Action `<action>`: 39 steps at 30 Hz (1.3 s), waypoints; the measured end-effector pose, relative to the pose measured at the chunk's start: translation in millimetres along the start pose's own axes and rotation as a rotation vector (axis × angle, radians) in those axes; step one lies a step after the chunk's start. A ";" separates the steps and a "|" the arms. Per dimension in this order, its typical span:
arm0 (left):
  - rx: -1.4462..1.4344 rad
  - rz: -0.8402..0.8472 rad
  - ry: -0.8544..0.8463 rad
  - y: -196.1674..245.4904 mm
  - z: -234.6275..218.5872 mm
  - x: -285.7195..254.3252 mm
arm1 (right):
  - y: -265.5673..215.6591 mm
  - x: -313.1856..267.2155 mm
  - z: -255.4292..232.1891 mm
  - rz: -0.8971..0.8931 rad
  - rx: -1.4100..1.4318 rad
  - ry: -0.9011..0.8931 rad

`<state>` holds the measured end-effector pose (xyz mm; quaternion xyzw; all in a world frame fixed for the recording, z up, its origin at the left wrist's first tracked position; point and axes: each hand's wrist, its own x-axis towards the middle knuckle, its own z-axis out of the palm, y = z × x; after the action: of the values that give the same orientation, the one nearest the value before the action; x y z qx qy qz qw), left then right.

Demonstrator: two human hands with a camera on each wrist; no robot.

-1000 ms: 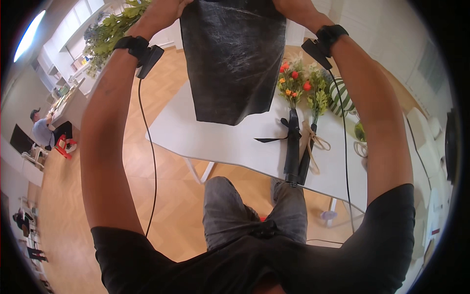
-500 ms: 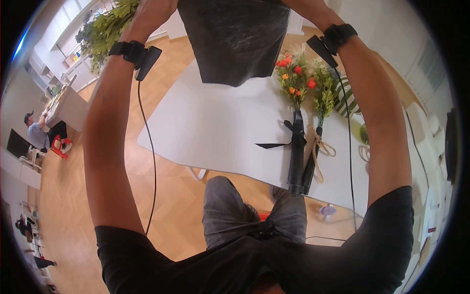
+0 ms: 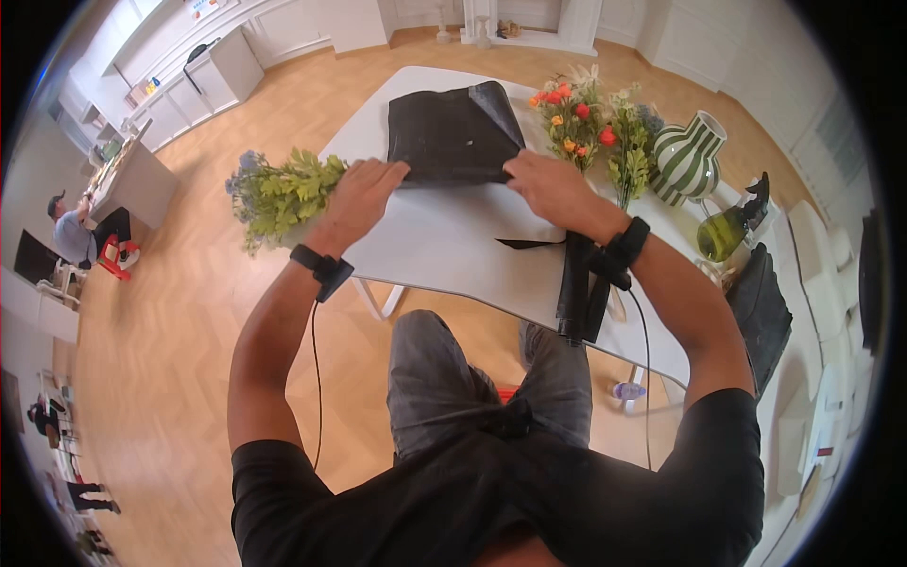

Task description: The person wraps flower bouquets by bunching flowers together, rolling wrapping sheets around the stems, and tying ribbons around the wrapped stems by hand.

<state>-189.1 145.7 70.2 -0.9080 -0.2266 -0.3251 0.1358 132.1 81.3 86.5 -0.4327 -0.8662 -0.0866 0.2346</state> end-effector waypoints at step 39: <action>-0.146 -0.390 -0.266 46.8 24.2 -61.8 | -13.7 -31.1 36.0 0.077 0.208 -0.391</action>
<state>-195.3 95.0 7.1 -0.8892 -0.3895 -0.2385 -0.0264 125.3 63.6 40.8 -0.4475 -0.8823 0.0978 0.1086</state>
